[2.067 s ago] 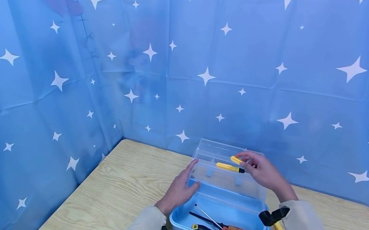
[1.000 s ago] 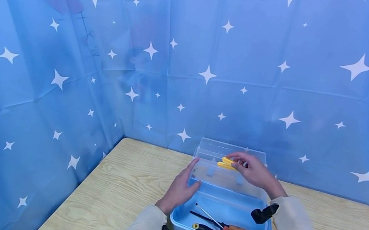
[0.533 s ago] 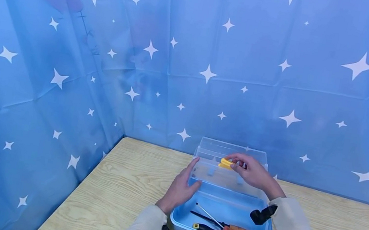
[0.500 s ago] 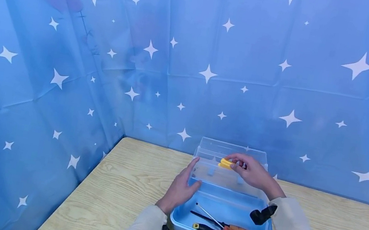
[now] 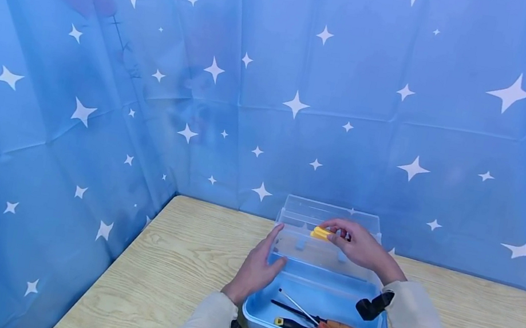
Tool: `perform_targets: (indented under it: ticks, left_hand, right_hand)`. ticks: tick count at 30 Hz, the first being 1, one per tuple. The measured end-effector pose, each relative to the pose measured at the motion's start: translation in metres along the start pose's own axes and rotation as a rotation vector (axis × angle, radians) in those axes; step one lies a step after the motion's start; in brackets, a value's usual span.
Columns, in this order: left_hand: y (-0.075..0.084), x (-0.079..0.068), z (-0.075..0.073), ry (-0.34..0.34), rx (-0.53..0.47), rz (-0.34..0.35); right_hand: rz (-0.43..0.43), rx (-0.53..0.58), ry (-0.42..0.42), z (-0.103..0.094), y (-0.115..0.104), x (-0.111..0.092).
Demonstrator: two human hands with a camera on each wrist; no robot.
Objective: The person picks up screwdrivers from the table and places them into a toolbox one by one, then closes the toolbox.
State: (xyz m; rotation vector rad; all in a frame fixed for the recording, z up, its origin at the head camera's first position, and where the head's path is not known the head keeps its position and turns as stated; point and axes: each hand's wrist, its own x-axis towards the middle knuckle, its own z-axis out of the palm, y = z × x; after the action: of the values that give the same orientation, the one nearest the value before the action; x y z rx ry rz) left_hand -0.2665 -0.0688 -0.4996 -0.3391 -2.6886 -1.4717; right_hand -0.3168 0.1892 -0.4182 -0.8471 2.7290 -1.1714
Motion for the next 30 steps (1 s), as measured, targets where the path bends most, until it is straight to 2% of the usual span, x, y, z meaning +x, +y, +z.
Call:
perform_targets:
  ticks: [30]
  left_hand:
    - [0.0015, -0.0017, -0.0012, -0.001, -0.009, -0.002]
  right_hand:
    - [0.01, -0.01, 0.006, 0.0022, 0.0012, 0.0006]
